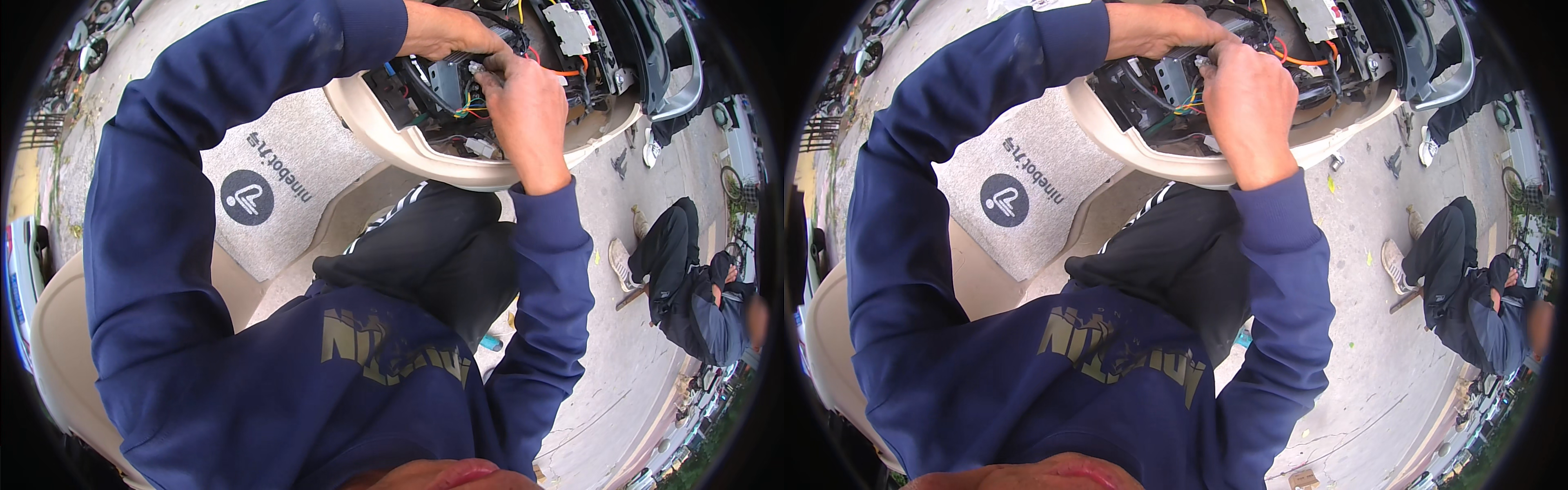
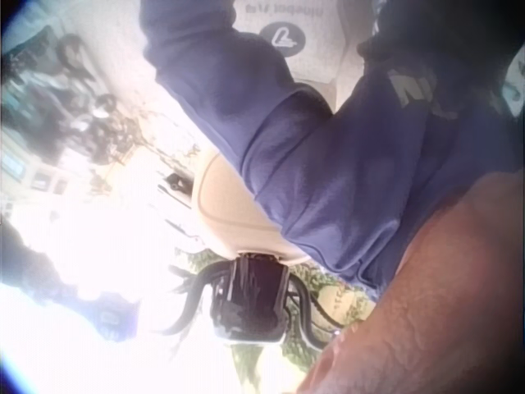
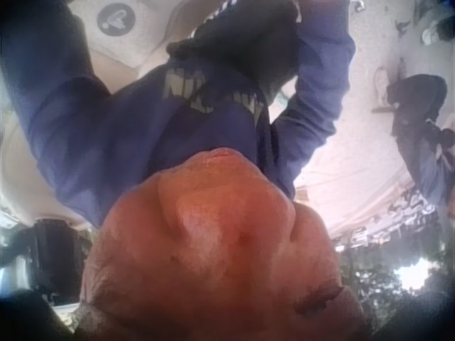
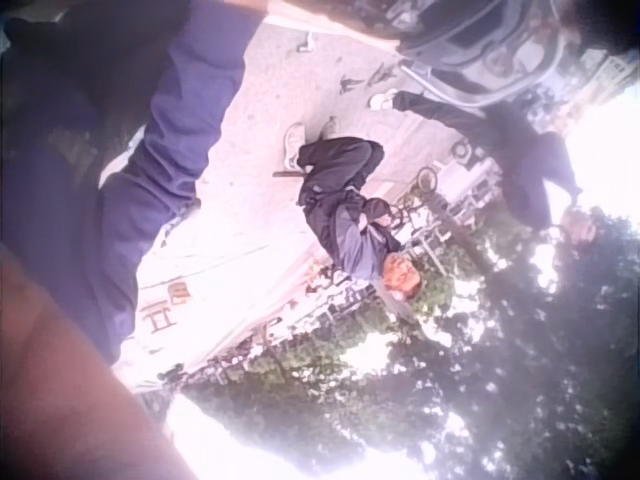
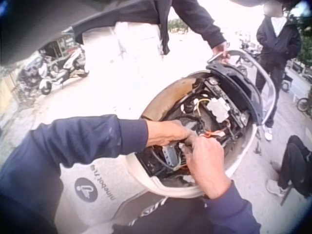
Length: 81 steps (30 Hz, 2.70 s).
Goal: The person works on the internal electronics of a scooter, connecting and adjusting wires and components inside the open storage compartment. They handle a small circuit board and various wires, making connections and repositioning parts within the compartment.
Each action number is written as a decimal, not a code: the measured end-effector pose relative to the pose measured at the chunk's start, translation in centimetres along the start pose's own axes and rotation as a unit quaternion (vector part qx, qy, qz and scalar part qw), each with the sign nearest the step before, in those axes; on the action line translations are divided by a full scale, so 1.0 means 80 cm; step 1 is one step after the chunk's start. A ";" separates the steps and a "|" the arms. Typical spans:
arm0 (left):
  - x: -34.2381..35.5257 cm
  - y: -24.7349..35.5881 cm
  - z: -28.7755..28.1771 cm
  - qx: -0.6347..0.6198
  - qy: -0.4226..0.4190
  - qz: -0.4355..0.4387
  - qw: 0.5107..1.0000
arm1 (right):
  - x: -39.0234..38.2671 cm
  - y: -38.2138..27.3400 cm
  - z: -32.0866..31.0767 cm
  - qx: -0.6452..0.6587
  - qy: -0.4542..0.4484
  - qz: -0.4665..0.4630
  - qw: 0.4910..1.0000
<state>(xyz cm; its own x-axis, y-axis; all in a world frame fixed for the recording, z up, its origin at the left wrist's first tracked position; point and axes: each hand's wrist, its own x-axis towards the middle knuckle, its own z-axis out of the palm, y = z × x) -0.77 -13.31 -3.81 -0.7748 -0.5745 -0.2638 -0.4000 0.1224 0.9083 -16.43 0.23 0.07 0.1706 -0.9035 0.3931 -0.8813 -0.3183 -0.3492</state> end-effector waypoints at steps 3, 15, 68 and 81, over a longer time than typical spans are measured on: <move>-0.006 0.050 0.026 -0.001 0.118 -0.146 0.982 | -0.004 0.003 -0.013 -0.023 0.001 0.017 1.000; 0.022 -0.022 0.002 0.021 -0.053 0.023 0.998 | 0.009 0.015 -0.007 -0.029 -0.017 -0.014 0.999; -0.034 0.059 -0.023 -0.072 0.335 -0.332 0.879 | -0.122 0.104 0.150 0.551 0.358 0.517 0.548; -0.057 0.092 0.030 -0.005 0.332 -0.301 0.894 | -0.119 0.096 0.142 0.546 0.338 0.527 0.556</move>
<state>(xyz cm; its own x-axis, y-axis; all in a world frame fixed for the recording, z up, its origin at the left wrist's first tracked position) -1.35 -7.83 3.34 0.0426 -0.8876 -0.4586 -0.6396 -0.3769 0.6700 -19.82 3.17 -15.99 -0.7176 -0.5564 -0.4190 0.5225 -0.0323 -0.8520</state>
